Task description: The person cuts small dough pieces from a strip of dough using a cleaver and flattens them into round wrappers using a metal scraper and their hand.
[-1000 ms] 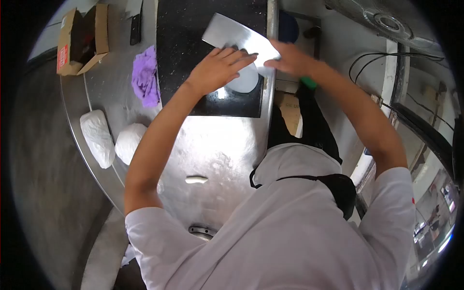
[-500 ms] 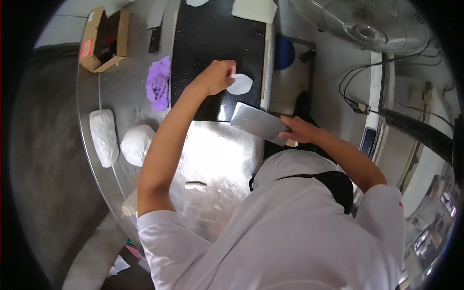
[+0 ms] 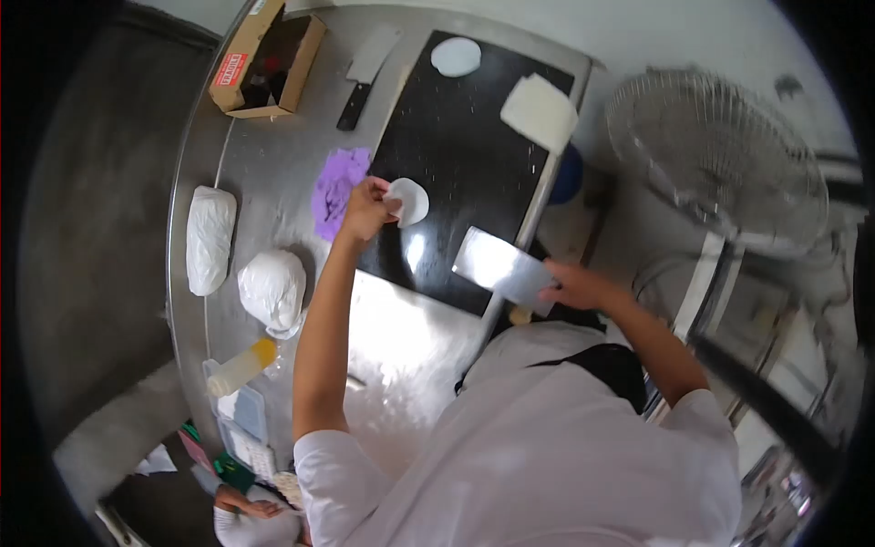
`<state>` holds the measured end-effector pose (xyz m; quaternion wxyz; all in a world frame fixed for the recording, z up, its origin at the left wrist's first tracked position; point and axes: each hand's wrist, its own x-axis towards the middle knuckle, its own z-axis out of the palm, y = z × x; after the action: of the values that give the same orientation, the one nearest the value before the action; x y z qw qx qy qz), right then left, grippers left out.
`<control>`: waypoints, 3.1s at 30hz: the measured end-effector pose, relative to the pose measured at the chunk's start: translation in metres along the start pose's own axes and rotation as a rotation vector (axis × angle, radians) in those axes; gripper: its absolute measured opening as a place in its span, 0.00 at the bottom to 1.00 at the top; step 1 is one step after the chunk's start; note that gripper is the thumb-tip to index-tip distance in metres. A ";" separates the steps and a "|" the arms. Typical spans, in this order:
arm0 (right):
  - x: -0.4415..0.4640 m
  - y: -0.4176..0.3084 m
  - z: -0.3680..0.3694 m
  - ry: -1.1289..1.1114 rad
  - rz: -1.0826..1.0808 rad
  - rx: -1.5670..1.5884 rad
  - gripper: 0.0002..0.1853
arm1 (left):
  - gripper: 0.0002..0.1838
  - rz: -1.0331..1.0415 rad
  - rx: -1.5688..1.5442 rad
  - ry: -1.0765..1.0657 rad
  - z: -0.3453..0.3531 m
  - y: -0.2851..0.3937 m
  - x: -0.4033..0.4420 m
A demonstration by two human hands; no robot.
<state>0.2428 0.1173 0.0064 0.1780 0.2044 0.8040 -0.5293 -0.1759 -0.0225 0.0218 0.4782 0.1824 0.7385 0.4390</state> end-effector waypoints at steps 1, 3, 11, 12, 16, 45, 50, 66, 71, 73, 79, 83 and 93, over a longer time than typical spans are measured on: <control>0.014 0.002 -0.015 -0.046 -0.076 0.007 0.25 | 0.17 0.026 -0.038 -0.005 0.011 0.012 0.011; 0.043 0.004 -0.047 -0.133 -0.088 -0.085 0.27 | 0.17 0.063 -0.092 0.015 0.040 0.048 0.038; 0.098 0.000 -0.129 -0.188 0.009 -0.102 0.28 | 0.18 0.183 -0.256 0.151 0.111 0.159 0.191; 0.100 0.010 -0.130 -0.189 0.014 -0.073 0.31 | 0.22 0.168 -0.257 0.180 0.110 0.156 0.209; 0.100 0.013 -0.143 -0.211 0.075 -0.017 0.29 | 0.25 -0.027 -0.085 0.439 0.098 0.137 0.234; 0.170 -0.254 0.160 -0.445 -0.746 -0.715 0.15 | 0.18 -0.033 0.235 1.523 0.040 -0.273 -0.332; 0.180 -0.287 0.193 -0.531 -0.696 -0.918 0.12 | 0.15 0.029 0.173 1.515 0.034 -0.286 -0.334; 0.141 -0.231 0.267 -0.488 -0.438 -0.662 0.18 | 0.11 -0.033 0.018 1.661 0.027 -0.297 -0.319; 0.119 -0.212 0.211 -0.385 -0.476 -0.451 0.20 | 0.09 -0.069 -0.209 1.589 0.027 -0.269 -0.333; 0.108 -0.200 0.175 -0.313 -0.431 -0.370 0.21 | 0.08 -0.032 -0.277 1.533 0.023 -0.253 -0.324; 0.038 -0.136 0.071 0.345 -0.136 -0.171 0.27 | 0.07 0.263 -0.046 1.010 0.025 -0.170 -0.251; -0.012 -0.089 0.025 0.617 0.117 0.297 0.22 | 0.06 0.680 0.222 0.419 0.068 -0.087 -0.167; -0.089 0.050 0.023 0.923 0.182 0.350 0.20 | 0.19 0.159 1.018 0.041 0.149 -0.007 -0.059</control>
<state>0.3463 0.1009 0.0035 -0.1875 0.5134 0.6769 -0.4930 -0.0176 0.0038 0.0245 0.2793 0.4389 0.8518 0.0623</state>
